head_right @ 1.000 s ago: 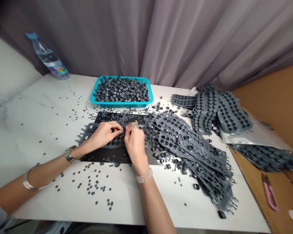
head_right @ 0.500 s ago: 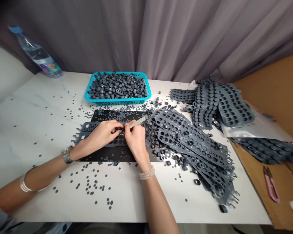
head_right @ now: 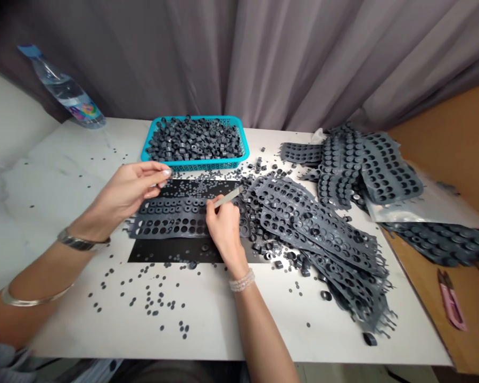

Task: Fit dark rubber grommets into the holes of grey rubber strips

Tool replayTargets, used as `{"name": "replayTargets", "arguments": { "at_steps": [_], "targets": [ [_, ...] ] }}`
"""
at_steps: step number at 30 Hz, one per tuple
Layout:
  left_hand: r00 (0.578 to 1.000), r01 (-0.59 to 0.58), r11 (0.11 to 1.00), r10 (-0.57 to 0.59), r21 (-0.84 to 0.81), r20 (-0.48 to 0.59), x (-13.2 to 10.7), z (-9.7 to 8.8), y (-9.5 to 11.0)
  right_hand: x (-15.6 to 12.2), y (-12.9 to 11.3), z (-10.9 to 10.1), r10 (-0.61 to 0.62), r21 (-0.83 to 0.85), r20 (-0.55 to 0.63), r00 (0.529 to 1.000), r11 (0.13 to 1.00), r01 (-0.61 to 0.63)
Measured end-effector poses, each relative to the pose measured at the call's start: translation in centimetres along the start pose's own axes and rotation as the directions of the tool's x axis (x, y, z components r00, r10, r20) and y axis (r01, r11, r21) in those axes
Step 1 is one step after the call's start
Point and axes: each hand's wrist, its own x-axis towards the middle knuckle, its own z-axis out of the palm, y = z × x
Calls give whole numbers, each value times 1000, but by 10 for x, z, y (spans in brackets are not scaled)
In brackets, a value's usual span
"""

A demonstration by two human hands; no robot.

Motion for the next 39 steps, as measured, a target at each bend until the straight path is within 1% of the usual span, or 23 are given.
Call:
{"name": "replayTargets", "arguments": {
  "at_steps": [1, 3, 5, 7, 11, 15, 19, 21, 23, 24, 25, 27, 28, 29, 30, 31, 32, 33, 34, 35, 36, 38, 39],
  "targets": [
    [996, 79, 988, -74, -134, 43, 3, -3, 3, 1, 2, -1, 16, 64, -9, 1000, 998, -15],
    [965, 252, 912, -210, -323, 159, 6, -3, 3, 3, 5, -2, 51, 178, -47, 998, 983, -42],
    [925, 373, 825, -296, -425, 237, 6, 2, -1, 4, 7, -4, 82, 245, -101, 992, 968, -55],
    [901, 431, 762, -333, -484, 279, 3, 10, -5, 5, 7, -5, 102, 267, -141, 985, 962, -62],
    [875, 483, 694, -360, -533, 324, -6, 20, -3, 4, 7, -8, 117, 285, -156, 981, 956, -69],
    [869, 493, 658, -350, -569, 349, -13, 23, 5, 3, 6, -9, 109, 284, -144, 983, 957, -65],
    [874, 483, 669, -332, -564, 355, -17, 21, 7, 3, 7, -8, 100, 282, -134, 986, 958, -59],
    [877, 475, 699, -329, -535, 350, -15, 19, 4, 4, 6, -8, 93, 288, -147, 985, 956, -47],
    [901, 421, 773, -295, -475, 319, -11, 23, -3, 4, 4, -10, 102, 298, -223, 969, 954, -32],
    [923, 362, 833, -256, -419, 288, -7, 28, -7, 4, 2, -13, 112, 303, -292, 950, 953, -19],
    [947, 275, 901, -192, -336, 257, -3, 36, -10, 4, 0, -16, 121, 309, -377, 918, 951, 1],
    [974, 19, 998, -5, -61, 228, 6, 60, -17, 5, -6, -24, 133, 315, -561, 817, 947, 62],
    [952, -150, 981, 109, 124, 286, 10, 74, -19, 5, -9, -29, 132, 311, -643, 755, 945, 100],
    [893, -321, 906, 193, 275, 406, 14, 88, -20, 5, -11, -34, 128, 303, -710, 692, 943, 136],
    [864, -379, 873, 217, 306, 454, 18, 99, -20, 5, -13, -38, 122, 289, -759, 639, 943, 164],
    [837, -428, 844, 235, 323, 493, 22, 108, -19, 5, -14, -42, 114, 273, -787, 606, 945, 177],
    [819, -457, 828, 250, 324, 517, 26, 112, -18, 6, -14, -44, 106, 261, -793, 600, 949, 176],
    [810, -472, 822, 261, 319, 525, 30, 111, -17, 6, -14, -45, 102, 256, -777, 621, 952, 164],
    [803, -491, 805, 270, 332, 532, 34, 106, -16, 6, -12, -44, 101, 263, -737, 668, 954, 146],
    [799, -506, 787, 274, 352, 535, 37, 96, -16, 7, -10, -42, 104, 281, -677, 729, 952, 125],
    [796, -533, 737, 269, 417, 542, 40, 84, -16, 7, -7, -37, 107, 310, -597, 795, 945, 105],
    [842, -508, 628, 219, 589, 493, 42, 57, -20, 9, -1, -26, 104, 379, -409, 907, 923, 65],
    [863, -482, 585, 188, 652, 469, 42, 45, -23, 9, 2, -19, 95, 404, -312, 945, 914, 41]
  ]
}}
